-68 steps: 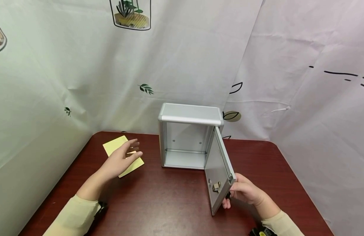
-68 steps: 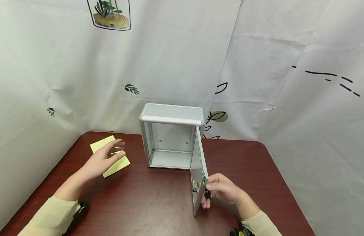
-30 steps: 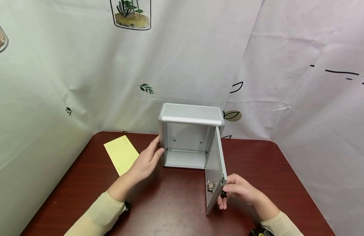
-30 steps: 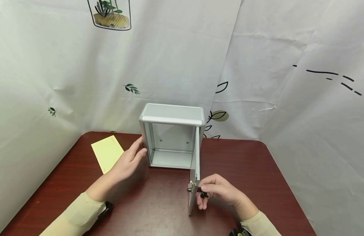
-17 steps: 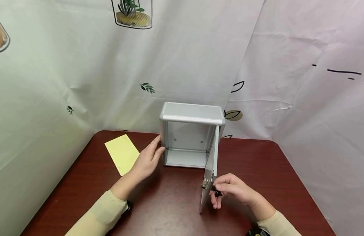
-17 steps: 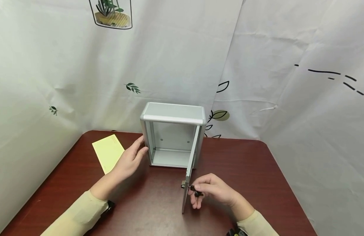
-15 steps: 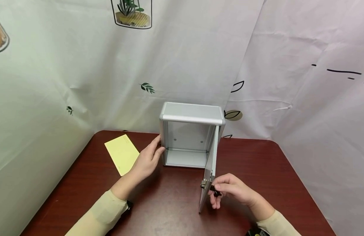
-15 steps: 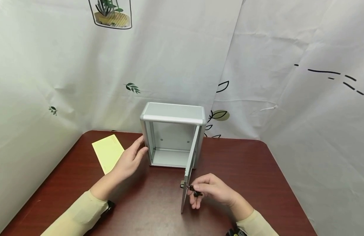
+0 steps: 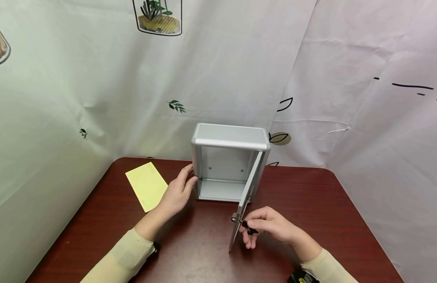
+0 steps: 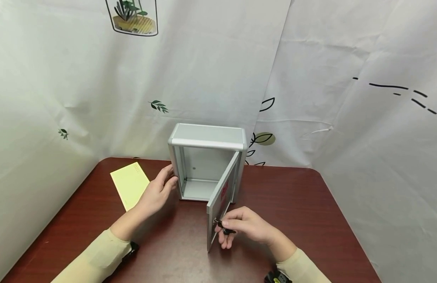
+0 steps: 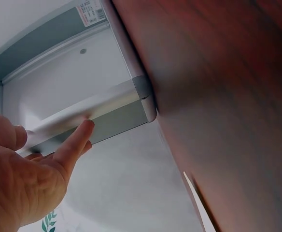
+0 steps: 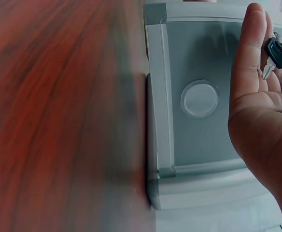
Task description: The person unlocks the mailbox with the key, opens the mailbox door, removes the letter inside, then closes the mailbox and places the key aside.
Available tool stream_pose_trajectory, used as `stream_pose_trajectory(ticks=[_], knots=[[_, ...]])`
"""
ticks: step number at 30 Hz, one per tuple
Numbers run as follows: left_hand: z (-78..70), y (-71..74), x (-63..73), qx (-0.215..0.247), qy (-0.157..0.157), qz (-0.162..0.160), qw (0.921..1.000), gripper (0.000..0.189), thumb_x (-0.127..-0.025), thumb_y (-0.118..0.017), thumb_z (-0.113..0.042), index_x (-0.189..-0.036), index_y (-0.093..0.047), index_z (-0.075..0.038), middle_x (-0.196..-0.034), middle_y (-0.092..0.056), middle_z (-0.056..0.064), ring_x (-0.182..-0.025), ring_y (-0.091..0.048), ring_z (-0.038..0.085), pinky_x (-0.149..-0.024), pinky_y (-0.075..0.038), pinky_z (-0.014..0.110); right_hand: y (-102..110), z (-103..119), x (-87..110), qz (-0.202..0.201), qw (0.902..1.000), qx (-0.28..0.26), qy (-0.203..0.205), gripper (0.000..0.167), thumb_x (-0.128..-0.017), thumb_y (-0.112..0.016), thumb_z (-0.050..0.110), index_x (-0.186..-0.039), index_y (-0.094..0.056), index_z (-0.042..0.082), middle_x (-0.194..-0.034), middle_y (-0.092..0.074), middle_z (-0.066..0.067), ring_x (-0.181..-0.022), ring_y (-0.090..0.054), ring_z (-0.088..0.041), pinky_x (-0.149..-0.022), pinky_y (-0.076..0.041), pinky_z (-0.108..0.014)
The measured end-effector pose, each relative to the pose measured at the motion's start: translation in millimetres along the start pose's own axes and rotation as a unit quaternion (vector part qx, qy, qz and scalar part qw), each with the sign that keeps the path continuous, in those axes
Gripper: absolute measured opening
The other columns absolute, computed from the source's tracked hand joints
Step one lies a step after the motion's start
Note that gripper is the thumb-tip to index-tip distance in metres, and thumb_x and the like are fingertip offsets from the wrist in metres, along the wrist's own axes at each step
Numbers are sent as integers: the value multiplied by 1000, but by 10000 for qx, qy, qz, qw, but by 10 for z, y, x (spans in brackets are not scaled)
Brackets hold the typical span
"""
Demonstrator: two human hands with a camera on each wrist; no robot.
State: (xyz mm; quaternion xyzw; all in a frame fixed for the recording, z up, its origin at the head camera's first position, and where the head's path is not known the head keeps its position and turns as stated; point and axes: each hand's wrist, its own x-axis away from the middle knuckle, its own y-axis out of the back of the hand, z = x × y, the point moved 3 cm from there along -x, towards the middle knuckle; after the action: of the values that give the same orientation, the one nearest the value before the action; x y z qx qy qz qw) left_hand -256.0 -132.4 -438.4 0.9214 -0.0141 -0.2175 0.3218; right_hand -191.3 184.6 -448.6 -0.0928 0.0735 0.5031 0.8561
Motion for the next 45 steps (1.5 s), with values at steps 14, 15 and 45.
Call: stream_pose_trajectory(ticks=[14, 15, 45], knots=[[29, -22, -7, -30, 63, 158, 9999, 59, -118, -60, -25, -171, -41, -9, -155, -64, 22, -137, -67, 41, -112, -53, 63, -44, -36, -178, -272, 9990, 345, -110, 32, -117, -49, 2, -118, -64, -27, -91, -62, -50, -83, -78, -17, -74, -69, -38], [31, -20, -8, -49, 63, 162, 9998, 59, -118, -60, -26, -171, -41, -8, -155, -64, 22, -138, -66, 41, -112, -53, 63, -48, -38, -194, -292, 9989, 357, -109, 33, -117, -50, 3, -118, -63, -27, -91, -63, -49, -83, -78, -16, -74, -69, -39], [35, -20, -12, -148, -39, -23, 9999, 55, -116, -64, -21, -167, -48, -9, -139, -75, 18, -99, -78, 29, -91, -61, 57, -179, -147, -770, -1624, 9827, 731, -511, 44, -117, -58, 16, -125, -65, -27, -98, -77, -25, -84, -80, -18, -72, -68, -36]])
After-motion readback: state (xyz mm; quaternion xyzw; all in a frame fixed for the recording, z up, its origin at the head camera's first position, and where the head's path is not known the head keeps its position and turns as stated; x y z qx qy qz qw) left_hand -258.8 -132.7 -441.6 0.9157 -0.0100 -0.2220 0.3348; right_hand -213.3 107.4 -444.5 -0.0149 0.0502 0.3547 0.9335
